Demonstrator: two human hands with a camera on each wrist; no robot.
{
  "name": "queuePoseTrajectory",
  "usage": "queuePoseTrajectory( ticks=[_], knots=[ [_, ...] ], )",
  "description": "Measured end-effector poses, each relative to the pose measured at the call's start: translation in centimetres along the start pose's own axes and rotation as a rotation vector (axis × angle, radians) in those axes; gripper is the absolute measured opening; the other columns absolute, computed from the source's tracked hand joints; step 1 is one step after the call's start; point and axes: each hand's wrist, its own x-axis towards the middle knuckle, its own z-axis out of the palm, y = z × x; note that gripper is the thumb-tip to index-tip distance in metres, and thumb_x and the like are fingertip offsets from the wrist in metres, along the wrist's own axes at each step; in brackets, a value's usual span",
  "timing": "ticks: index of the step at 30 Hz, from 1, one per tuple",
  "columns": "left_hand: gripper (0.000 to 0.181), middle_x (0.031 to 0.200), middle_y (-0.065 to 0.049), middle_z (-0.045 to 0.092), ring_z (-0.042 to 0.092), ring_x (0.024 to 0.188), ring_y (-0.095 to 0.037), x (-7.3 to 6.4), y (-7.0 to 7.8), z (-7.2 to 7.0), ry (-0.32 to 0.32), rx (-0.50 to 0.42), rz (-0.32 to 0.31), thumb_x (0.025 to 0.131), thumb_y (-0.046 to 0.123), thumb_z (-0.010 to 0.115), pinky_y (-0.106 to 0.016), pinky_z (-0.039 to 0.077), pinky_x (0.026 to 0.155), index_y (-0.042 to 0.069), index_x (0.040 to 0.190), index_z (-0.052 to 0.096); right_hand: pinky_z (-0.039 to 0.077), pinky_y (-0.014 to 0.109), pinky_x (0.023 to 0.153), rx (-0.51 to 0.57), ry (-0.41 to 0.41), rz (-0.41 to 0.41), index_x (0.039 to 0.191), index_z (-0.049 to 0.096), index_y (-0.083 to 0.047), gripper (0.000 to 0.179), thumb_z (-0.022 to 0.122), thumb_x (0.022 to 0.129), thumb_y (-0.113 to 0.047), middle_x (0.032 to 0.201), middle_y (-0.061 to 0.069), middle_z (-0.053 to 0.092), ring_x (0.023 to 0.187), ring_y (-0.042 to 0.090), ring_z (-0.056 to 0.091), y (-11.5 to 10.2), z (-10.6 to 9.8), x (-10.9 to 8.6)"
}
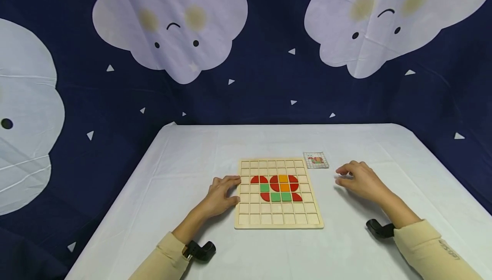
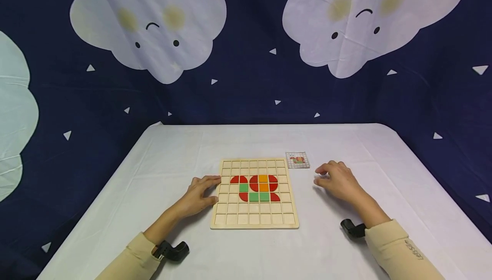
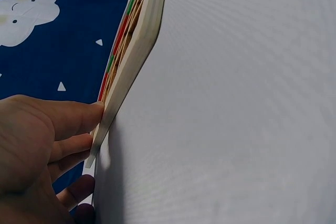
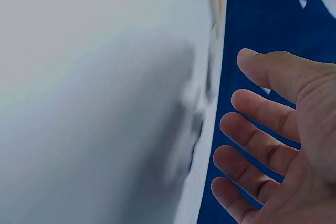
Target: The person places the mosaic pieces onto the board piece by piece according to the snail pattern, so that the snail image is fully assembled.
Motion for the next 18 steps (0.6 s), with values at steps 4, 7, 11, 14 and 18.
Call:
queuePoseTrajectory(
  ticks=[4,7,11,14,18],
  knots=[
    [0.050,0.138,-0.003,0.053,0.036,0.095,-0.016,0.0,0.0,-0.1,-0.002,-0.005,0.006,0.079,0.012,0.068,-0.035,0.028,0.083,0.006,0.128,0.058,0.033,0.036,0.072,-0.007,0.003,0.041,0.104,0.068,-0.004,0.032,0.071,0.079,-0.023,0.094,0.013,0.063,0.086,0.025,0.049,1.5,-0.2,-0.8],
    [0.050,0.138,-0.003,0.052,0.036,0.096,-0.016,-0.1,0.0,-0.1,-0.008,-0.011,0.008,0.079,0.013,0.069,-0.035,0.028,0.084,0.006,0.128,0.058,0.033,0.036,0.071,-0.013,0.011,0.053,0.105,0.068,-0.003,0.032,0.071,0.079,-0.022,0.093,0.013,0.063,0.086,0.026,0.050,2.4,-0.2,-1.2],
    [0.051,0.139,-0.003,0.051,0.036,0.096,-0.016,-0.1,0.0,-0.1,-0.019,-0.012,0.004,0.080,0.013,0.069,-0.034,0.027,0.084,0.007,0.129,0.057,0.035,0.038,0.072,-0.022,0.018,0.047,0.105,0.067,-0.002,0.033,0.071,0.079,-0.022,0.093,0.015,0.063,0.086,0.028,0.052,3.2,-0.2,-1.6],
    [0.051,0.139,-0.002,0.051,0.036,0.096,-0.016,-0.1,0.1,-0.1,-0.018,-0.022,-0.004,0.080,0.013,0.069,-0.035,0.027,0.084,0.007,0.129,0.058,0.036,0.041,0.074,-0.020,0.011,0.045,0.105,0.067,-0.001,0.033,0.071,0.080,-0.022,0.094,0.017,0.064,0.088,0.030,0.053,3.4,-0.2,-1.7],
    [0.050,0.139,-0.001,0.052,0.036,0.096,-0.015,-0.1,0.1,-0.1,-0.013,-0.033,-0.012,0.080,0.013,0.070,-0.035,0.027,0.085,0.008,0.128,0.059,0.036,0.042,0.074,-0.013,0.001,0.052,0.104,0.067,-0.001,0.033,0.071,0.080,-0.023,0.096,0.018,0.064,0.089,0.031,0.053,3.4,-0.2,-1.8]
  ],
)
